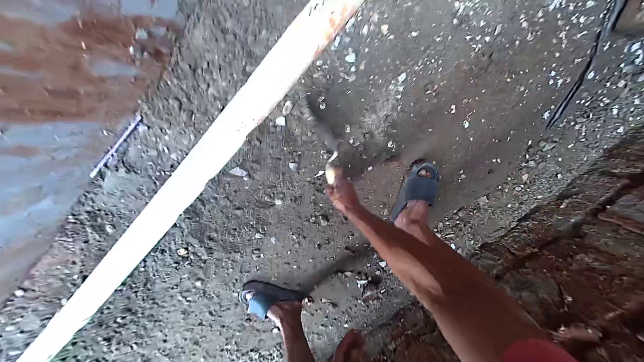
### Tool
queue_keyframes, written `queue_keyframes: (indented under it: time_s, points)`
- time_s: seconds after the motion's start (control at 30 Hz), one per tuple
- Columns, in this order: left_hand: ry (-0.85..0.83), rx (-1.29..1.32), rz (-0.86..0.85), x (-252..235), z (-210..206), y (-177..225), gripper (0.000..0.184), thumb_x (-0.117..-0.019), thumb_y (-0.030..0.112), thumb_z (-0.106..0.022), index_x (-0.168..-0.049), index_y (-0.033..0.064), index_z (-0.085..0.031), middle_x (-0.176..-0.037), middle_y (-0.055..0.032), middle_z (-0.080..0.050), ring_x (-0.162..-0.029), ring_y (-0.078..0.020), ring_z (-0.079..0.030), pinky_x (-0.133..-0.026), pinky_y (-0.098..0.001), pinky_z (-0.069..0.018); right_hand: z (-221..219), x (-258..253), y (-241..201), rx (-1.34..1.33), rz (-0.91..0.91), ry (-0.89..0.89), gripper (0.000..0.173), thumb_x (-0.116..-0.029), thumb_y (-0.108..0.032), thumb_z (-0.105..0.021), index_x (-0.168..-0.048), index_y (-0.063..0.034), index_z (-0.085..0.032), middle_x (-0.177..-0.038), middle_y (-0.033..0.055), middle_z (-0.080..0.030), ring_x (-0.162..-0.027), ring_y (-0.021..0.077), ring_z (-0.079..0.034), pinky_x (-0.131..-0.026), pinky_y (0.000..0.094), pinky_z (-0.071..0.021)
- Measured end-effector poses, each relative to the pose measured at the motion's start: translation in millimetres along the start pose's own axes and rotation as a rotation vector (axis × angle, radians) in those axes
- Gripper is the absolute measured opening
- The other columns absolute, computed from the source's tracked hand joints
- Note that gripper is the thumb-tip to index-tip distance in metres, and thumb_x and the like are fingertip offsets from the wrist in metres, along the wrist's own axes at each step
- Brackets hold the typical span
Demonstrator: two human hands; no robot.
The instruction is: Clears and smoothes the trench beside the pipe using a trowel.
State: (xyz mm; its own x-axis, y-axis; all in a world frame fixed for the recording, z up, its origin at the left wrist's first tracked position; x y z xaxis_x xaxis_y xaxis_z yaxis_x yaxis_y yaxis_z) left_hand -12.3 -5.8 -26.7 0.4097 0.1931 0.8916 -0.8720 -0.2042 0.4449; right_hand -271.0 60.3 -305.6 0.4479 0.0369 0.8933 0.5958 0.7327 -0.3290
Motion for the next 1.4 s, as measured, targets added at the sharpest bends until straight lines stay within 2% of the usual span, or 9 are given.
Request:
queue_keyframes:
  time_s: [0.1, 0.2, 0.43, 0.67, 0.8, 0.93, 1.03, 1.27, 1.4]
  points:
    - [0.075, 0.082, -0.127, -42, 65, -81, 0.039, -0.0932, 0.004, -0.050, -0.121, -0.0235, -0.054, -0.113, -0.0244, -0.067, -0.104, -0.0163, -0.069, -0.098, -0.0322, -0.0541, -57, 40, -22, 0.117, 0.057, -0.075, 0.060, -0.1014, -0.021, -0.061, -0.153, 0.0004, -0.039, -0.135, 0.0251, -0.063, -0.122, 0.0380, -0.064, -0.106, 0.0527, -0.0494]
    - [0.177, 0.139, -0.103, -64, 102, -122, 0.040, -0.0912, 0.001, -0.052, -0.122, -0.0243, -0.051, -0.115, -0.0271, -0.063, -0.105, -0.0169, -0.067, -0.098, -0.0316, -0.0531, -47, 71, 1, 0.061, 0.013, 0.107, 0.058, -0.0988, -0.018, -0.065, -0.148, 0.0062, -0.046, -0.131, 0.0282, -0.064, -0.124, 0.0395, -0.063, -0.110, 0.0527, -0.0469]
    - [0.138, 0.149, -0.089, -83, 142, -147, 0.039, -0.0924, 0.004, -0.059, -0.123, -0.0190, -0.055, -0.117, -0.0263, -0.066, -0.104, -0.0199, -0.069, -0.094, -0.0330, -0.0561, 45, 38, 79, -0.400, -0.193, 0.563, 0.056, -0.1025, -0.005, -0.056, -0.152, -0.0011, -0.032, -0.118, 0.0241, -0.059, -0.083, 0.0284, -0.067, -0.075, 0.0448, -0.0592]
    - [0.074, 0.388, -0.017, -21, 146, -49, 0.037, -0.0952, 0.000, -0.051, -0.127, -0.0190, -0.056, -0.121, -0.0264, -0.067, -0.110, -0.0160, -0.067, -0.100, -0.0295, -0.0515, -146, 20, -15, -0.317, 0.021, 0.339, 0.062, -0.1006, -0.011, -0.062, -0.154, -0.0012, -0.032, -0.118, 0.0270, -0.064, -0.093, 0.0360, -0.070, -0.084, 0.0528, -0.0593]
    - [0.183, 0.450, -0.119, -40, 182, -97, 0.041, -0.0885, 0.004, -0.052, -0.120, -0.0218, -0.054, -0.113, -0.0264, -0.066, -0.104, -0.0149, -0.067, -0.094, -0.0276, -0.0530, -274, 51, -62, 0.103, 0.057, 0.119, 0.073, -0.1005, -0.020, -0.066, -0.158, 0.0009, -0.025, -0.131, 0.0315, -0.061, -0.114, 0.0454, -0.065, -0.098, 0.0610, -0.0532]
    - [0.401, 0.550, -0.018, -3, 211, -70, 0.033, -0.0962, 0.002, -0.047, -0.121, -0.0140, -0.061, -0.122, -0.0182, -0.068, -0.115, -0.0131, -0.065, -0.104, -0.0307, -0.0500, -368, 110, -87, 0.297, 0.092, -0.038, 0.068, -0.1012, -0.022, -0.065, -0.155, 0.0025, -0.030, -0.131, 0.0303, -0.061, -0.121, 0.0435, -0.063, -0.104, 0.0566, -0.0499]
    - [0.598, 0.709, -0.011, 2, 227, -83, 0.029, -0.0956, 0.002, -0.046, -0.117, -0.0106, -0.061, -0.119, -0.0112, -0.069, -0.113, -0.0091, -0.064, -0.102, -0.0272, -0.0503, -379, 139, -77, 0.248, 0.113, 0.010, 0.061, -0.1015, -0.019, -0.063, -0.151, 0.0055, -0.037, -0.130, 0.0302, -0.062, -0.117, 0.0406, -0.065, -0.103, 0.0533, -0.0516]
    - [0.755, 0.910, -0.088, 5, 253, -97, 0.030, -0.0944, 0.001, -0.044, -0.115, -0.0077, -0.064, -0.120, -0.0083, -0.069, -0.119, -0.0110, -0.063, -0.106, -0.0297, -0.0490, -289, 113, -7, -0.175, -0.111, 0.463, 0.048, -0.1063, -0.011, -0.053, -0.149, 0.0037, -0.037, -0.113, 0.0238, -0.062, -0.086, 0.0273, -0.067, -0.081, 0.0427, -0.0587]
    - [0.818, 0.936, -0.106, 6, 274, -112, 0.030, -0.0945, 0.000, -0.045, -0.117, -0.0038, -0.064, -0.120, -0.0061, -0.069, -0.116, -0.0117, -0.065, -0.102, -0.0296, -0.0528, -375, 120, -17, -0.272, -0.040, 0.279, 0.046, -0.1051, -0.007, -0.053, -0.147, 0.0039, -0.038, -0.114, 0.0238, -0.062, -0.089, 0.0274, -0.067, -0.081, 0.0430, -0.0592]
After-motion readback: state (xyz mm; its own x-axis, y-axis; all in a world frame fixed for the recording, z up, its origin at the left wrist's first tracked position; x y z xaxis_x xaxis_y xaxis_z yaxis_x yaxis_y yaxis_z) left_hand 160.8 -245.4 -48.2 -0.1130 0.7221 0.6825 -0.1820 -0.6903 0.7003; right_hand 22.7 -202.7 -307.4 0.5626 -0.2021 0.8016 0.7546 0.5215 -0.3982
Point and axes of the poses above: each hand's wrist, its own x-axis away from the middle knuckle, its own z-axis out of the back of the hand, y = z × x, the point moved 3 cm from there along -x, towards the middle knuckle
